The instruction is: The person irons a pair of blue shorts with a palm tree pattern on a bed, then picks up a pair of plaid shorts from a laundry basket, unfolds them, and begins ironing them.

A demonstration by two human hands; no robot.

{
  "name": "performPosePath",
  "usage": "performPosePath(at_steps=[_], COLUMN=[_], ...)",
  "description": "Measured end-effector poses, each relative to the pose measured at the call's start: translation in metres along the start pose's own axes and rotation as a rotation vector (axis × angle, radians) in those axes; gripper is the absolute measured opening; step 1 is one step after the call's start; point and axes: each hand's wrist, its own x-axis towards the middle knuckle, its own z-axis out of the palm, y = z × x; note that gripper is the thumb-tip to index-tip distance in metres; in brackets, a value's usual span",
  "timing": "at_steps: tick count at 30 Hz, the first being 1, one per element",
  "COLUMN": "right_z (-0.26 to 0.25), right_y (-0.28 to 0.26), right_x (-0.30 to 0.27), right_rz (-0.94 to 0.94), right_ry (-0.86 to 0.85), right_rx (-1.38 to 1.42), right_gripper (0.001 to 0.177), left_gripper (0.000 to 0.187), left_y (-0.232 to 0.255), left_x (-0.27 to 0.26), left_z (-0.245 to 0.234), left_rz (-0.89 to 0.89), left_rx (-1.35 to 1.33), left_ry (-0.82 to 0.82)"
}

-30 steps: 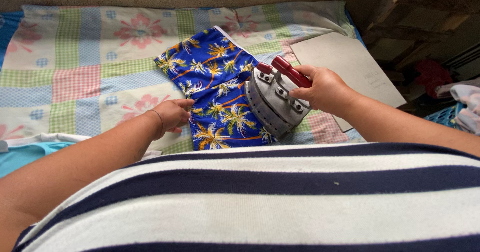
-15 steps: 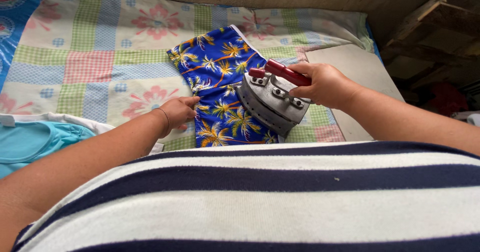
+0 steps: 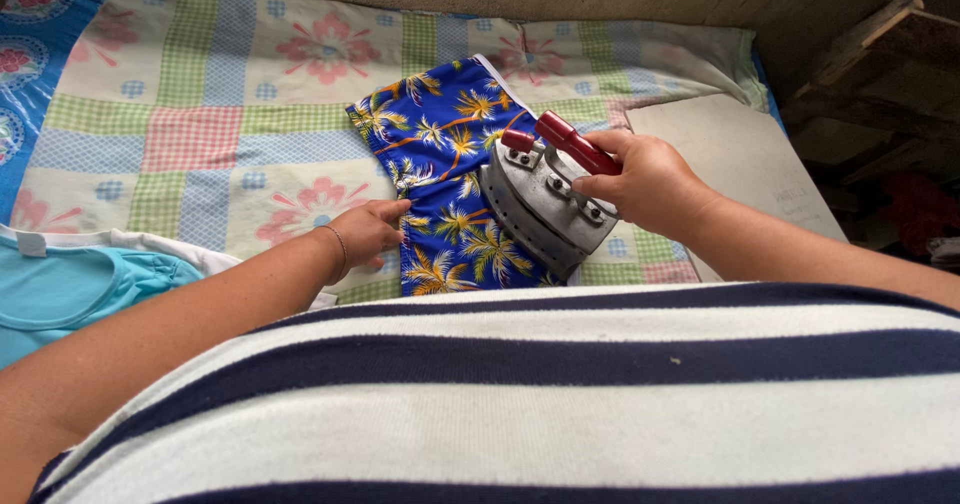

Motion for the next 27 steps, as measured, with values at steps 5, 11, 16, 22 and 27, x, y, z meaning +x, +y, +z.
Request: performPosePath(at_steps=[5, 11, 16, 22, 27], right_z=[0.004, 0.010, 0.007, 0.003, 0.012], right_y=[-0.006, -0.010, -0.015, -0.020, -0.023], right_x=[0.002, 0.007, 0.012, 0.017, 0.024], right_rz=[0.061, 0.057, 0.071, 0.058, 0.011], right_ry=[0.025, 0.040, -0.005, 0.000, 0.043], right_rx=[0.079, 0.135, 0.120, 0.064, 0.160], right_gripper=[0.057, 0.055, 0.060, 0.058, 0.054], left_gripper=[0.067, 0.067, 0.068, 0.065, 0.059], left_y=[0.001, -0.004, -0.003, -0.002, 0.006], left_x=[0.000, 0.005, 0.002, 0.005, 0.008], left_z=[0.000, -0.002, -0.002, -0.006, -0.009], left_rz=[0.007, 0.021, 0.015, 0.023, 0.013], left_rx=[-0.002, 0.008, 0.008, 0.013, 0.043], left_ry=[-0.006, -0.014, -0.019, -0.021, -0.007])
